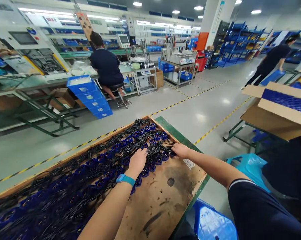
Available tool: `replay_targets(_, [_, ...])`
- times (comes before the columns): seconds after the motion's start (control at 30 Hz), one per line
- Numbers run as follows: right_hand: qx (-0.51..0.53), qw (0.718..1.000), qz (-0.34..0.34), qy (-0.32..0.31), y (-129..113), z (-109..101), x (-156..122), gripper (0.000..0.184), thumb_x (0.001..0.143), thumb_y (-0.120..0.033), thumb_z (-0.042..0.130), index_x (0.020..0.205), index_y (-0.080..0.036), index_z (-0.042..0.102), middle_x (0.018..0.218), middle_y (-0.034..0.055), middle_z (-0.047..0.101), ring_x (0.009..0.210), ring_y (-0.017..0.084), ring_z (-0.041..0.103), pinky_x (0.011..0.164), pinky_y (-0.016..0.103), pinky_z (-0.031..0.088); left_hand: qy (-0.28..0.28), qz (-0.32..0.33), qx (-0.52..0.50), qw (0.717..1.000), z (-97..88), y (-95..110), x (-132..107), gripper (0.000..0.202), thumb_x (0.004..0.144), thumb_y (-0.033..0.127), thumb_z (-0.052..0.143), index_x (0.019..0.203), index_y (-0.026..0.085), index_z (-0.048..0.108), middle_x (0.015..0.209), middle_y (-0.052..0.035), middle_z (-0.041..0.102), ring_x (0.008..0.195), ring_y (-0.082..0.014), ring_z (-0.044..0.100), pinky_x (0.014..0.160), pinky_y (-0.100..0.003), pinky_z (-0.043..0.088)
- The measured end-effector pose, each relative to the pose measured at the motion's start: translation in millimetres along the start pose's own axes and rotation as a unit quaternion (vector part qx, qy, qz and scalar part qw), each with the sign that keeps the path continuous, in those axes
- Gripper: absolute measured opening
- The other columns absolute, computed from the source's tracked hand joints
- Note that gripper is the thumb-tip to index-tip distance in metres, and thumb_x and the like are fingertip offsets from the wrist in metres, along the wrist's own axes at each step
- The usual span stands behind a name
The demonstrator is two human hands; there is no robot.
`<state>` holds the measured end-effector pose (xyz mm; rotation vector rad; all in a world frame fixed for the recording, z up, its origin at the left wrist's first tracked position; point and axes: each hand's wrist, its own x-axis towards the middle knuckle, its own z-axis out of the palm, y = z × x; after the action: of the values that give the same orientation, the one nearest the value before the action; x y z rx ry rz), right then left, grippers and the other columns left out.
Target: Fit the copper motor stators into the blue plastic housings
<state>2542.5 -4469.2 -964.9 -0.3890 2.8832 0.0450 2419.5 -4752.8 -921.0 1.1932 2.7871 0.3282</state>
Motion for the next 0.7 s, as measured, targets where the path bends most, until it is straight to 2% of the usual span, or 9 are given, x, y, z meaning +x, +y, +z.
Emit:
replay_targets(0.17, [0.016,0.998,-0.059,0.029,7.1,12.9,8.3,0.047,0.093,-0.049,0.058,0.119,-0.011,0.06,0.108,0.0157,0.062,0.101,0.028,0.053,0.085,0.039,0.041,-0.016,-0.025,0.006,1.0,28.1,-23.6,-5.1,0.037,0.101,0.03,0.036,0.124,0.015,0.061,0.106,-0.0127,0.062,0.099,-0.0252,0.062,0.087,-0.035,0.051])
replay_targets(0.27, [0.016,0.995,-0.091,0.036,13.1,9.7,14.1,0.056,0.096,-0.052,0.052,0.134,-0.011,0.054,0.11,0.0167,0.061,0.102,0.029,0.051,0.085,0.04,0.04,-0.021,-0.005,0.038,0.999,33.4,-31.8,-11.6,0.04,0.101,0.033,0.035,0.124,0.013,0.061,0.101,-0.0132,0.06,0.095,-0.0264,0.06,0.084,-0.037,0.051])
replay_targets(0.37, [0.016,0.995,-0.096,0.029,23.2,3.4,21.8,0.064,0.096,-0.052,0.052,0.148,-0.014,0.044,0.114,0.0179,0.059,0.103,0.03,0.049,0.086,0.041,0.039,-0.038,0.013,0.106,0.994,31.2,-26.6,-11.5,0.042,0.101,0.034,0.035,0.123,0.011,0.062,0.101,-0.0148,0.057,0.096,-0.0292,0.056,0.081,-0.039,0.048])
replay_targets(0.47, [0.021,0.996,-0.082,0.02,25.5,0.1,21.7,0.069,0.094,-0.049,0.058,0.153,-0.018,0.039,0.117,0.0187,0.058,0.107,0.031,0.048,0.091,0.043,0.038,-0.05,-0.006,0.151,0.987,27.7,-14.7,-9.9,0.041,0.101,0.034,0.037,0.127,0.012,0.06,0.105,-0.0159,0.055,0.1,-0.032,0.053,0.079,-0.04,0.046])
replay_targets(0.53, [0.027,0.997,-0.059,0.035,18.2,1.4,12.6,0.072,0.092,-0.049,0.061,0.154,-0.022,0.037,0.126,0.0202,0.055,0.116,0.034,0.047,0.098,0.047,0.036,-0.048,-0.021,0.156,0.986,27.4,-9.5,-11.9,0.043,0.1,0.035,0.039,0.131,0.012,0.058,0.109,-0.0174,0.054,0.102,-0.033,0.052,0.08,-0.041,0.046])
replay_targets(0.63, [0.037,0.995,0.016,0.092,-1.8,8.9,-10.6,0.071,0.093,-0.049,0.059,0.156,-0.026,0.033,0.15,0.0215,0.039,0.137,0.037,0.034,0.108,0.053,0.028,-0.024,-0.029,0.142,0.989,29.8,-11.3,-21.4,0.046,0.099,0.035,0.042,0.135,0.011,0.055,0.122,-0.022,0.052,0.112,-0.0349,0.049,0.087,-0.044,0.045])
replay_targets(0.7, [0.041,0.99,0.076,0.114,-14.8,16.7,-24.1,0.072,0.095,-0.049,0.055,0.157,-0.023,0.03,0.159,0.0209,0.029,0.145,0.036,0.025,0.112,0.054,0.025,-0.014,-0.031,0.131,0.991,31.6,-17.6,-30.5,0.044,0.099,0.029,0.039,0.136,0.013,0.056,0.128,-0.0224,0.05,0.117,-0.0347,0.047,0.092,-0.045,0.043])
